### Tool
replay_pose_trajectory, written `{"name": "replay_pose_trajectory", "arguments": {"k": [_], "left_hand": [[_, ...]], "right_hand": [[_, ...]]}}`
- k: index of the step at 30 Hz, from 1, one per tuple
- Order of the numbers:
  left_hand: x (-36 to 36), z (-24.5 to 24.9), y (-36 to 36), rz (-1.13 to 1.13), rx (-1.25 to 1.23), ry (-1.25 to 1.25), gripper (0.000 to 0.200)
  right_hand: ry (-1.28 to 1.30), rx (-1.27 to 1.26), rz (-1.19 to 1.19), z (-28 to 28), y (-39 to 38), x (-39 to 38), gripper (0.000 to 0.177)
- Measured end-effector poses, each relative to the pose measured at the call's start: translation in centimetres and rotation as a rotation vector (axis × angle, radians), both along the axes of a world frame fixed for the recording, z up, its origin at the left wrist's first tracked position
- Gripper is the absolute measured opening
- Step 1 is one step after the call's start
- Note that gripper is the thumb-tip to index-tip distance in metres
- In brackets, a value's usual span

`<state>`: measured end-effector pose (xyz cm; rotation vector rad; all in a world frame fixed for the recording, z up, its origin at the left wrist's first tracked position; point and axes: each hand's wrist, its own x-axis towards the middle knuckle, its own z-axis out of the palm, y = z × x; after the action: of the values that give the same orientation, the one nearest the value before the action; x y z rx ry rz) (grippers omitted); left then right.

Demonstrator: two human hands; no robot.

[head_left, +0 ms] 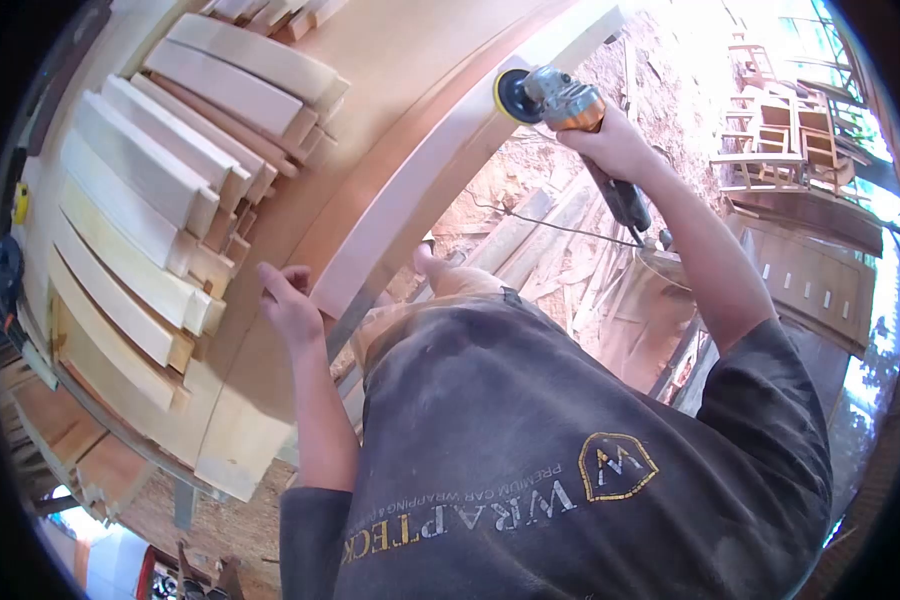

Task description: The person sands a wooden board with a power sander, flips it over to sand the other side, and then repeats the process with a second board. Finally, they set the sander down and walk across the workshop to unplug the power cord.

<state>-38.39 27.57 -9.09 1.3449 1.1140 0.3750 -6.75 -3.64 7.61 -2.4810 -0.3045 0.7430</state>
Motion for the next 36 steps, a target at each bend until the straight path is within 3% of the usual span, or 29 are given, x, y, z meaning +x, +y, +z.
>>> {"name": "replay_pose_trajectory", "arguments": {"k": [2,3,5,9,13,15,16,21,24,29,31,33,35,36], "left_hand": [[-0.1,0.2,0.0,0.052,-0.038,0.056,0.073],[0.0,0.5,0.0,0.041,-0.026,0.053,0.073],[0.4,1.1,-0.3,0.092,-0.045,0.081,0.072],[0.8,2.4,-0.3,0.021,-0.003,0.14,0.071],[0.9,2.3,-0.3,0.048,-0.049,0.177,0.07],[0.4,1.8,-0.3,0.043,-0.074,0.16,0.07],[0.3,1.7,-0.3,0.044,-0.09,0.149,0.07],[0.5,2.5,-0.3,0.016,-0.093,0.136,0.069],[0.6,2.7,-0.6,0.003,-0.025,0.119,0.072],[-0.2,1.8,-0.5,-0.017,-0.04,0.015,0.072],[-0.3,1.8,-0.6,-0.026,-0.013,0.0,0.073],[-0.3,1.7,-0.6,-0.037,0.014,-0.024,0.073],[-0.4,1.4,-0.8,-0.001,0.051,-0.044,0.073],[-0.4,1.4,-0.9,-0.005,0.042,-0.048,0.073]], "right_hand": [[0.075,-0.028,-0.035,-0.2,-1.3,3.2,0.037],[-0.096,-0.059,-0.002,-1.5,-2.5,4.9,0.043],[-0.175,-0.019,-0.036,-3.3,-4.1,8.3,0.046],[-0.113,-0.051,-0.221,-2.6,-4.8,11.0,0.05],[-0.191,-0.107,-0.191,-2.5,-4.2,9.1,0.05],[-0.172,-0.256,-0.133,-3.0,-3.8,7.6,0.052],[-0.128,-0.09,-0.126,-3.3,-3.6,6.3,0.053],[-0.1,-0.065,-0.108,-1.3,-0.1,0.3,0.037],[0.13,0.038,-0.161,-0.4,1.3,-2.3,0.034],[0.002,0.027,-0.04,-1.4,2.9,-6.6,0.041],[-0.098,0.117,-0.023,-1.7,4.4,-8.8,0.031],[-0.053,0.043,-0.037,-1.0,5.1,-10.1,0.033],[-0.077,0.149,0.0,-2.0,4.9,-11.1,0.037],[-0.001,0.05,-0.03,-0.7,5.8,-11.9,0.041]]}}
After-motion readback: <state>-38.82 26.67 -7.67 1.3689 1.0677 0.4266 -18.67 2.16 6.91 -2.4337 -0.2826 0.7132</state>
